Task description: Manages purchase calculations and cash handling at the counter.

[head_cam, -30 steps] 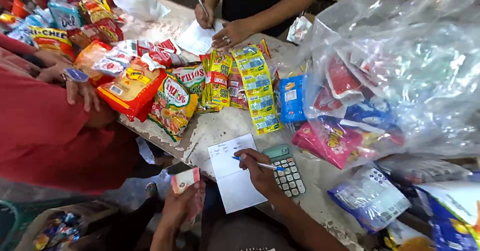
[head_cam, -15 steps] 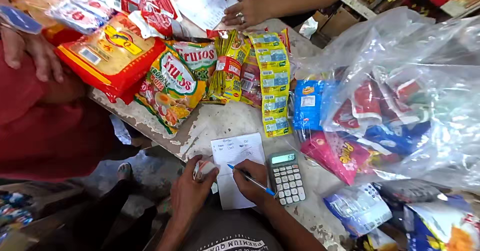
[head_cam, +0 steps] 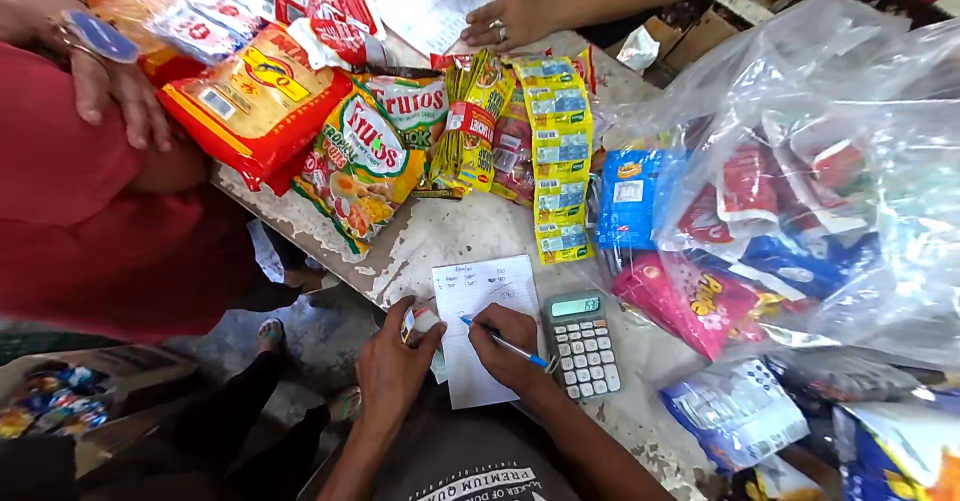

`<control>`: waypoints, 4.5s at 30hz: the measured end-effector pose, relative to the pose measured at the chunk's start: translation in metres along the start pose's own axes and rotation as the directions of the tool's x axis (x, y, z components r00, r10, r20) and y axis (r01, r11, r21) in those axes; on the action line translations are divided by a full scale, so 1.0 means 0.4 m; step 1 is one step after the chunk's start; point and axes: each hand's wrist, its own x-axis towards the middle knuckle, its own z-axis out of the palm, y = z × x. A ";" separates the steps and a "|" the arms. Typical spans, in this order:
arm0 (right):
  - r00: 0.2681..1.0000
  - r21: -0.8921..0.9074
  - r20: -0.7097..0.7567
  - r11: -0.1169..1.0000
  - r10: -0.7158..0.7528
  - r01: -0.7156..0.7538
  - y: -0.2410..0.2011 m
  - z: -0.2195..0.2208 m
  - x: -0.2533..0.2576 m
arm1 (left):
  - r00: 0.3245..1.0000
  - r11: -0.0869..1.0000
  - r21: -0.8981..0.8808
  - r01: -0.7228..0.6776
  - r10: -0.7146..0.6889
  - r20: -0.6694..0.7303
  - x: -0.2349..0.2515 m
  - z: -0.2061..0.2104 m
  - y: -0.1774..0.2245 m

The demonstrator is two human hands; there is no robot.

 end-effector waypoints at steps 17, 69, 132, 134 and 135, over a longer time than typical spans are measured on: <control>0.997 -0.014 -0.026 0.998 0.069 -0.069 0.013 -0.016 0.002 | 1.000 1.000 -0.002 0.017 -0.017 0.026 0.007 -0.003 -0.005; 0.992 -0.007 -0.072 0.995 0.101 -0.101 0.010 -0.023 0.004 | 0.999 1.000 -0.017 0.022 -0.022 0.031 0.011 -0.002 -0.010; 0.995 0.085 -0.091 0.995 -0.038 0.046 -0.047 -0.188 -0.105 | 0.909 0.464 -0.783 0.415 -0.184 0.373 0.003 -0.046 0.017; 0.996 0.218 -0.086 0.976 0.001 0.018 -0.046 -0.112 -0.057 | 0.937 0.649 -0.687 0.325 -0.121 0.329 0.011 -0.037 0.035; 0.996 0.283 -0.076 0.959 0.054 -0.030 -0.040 -0.086 -0.039 | 0.941 0.688 -0.665 0.290 -0.080 0.328 0.014 -0.033 0.039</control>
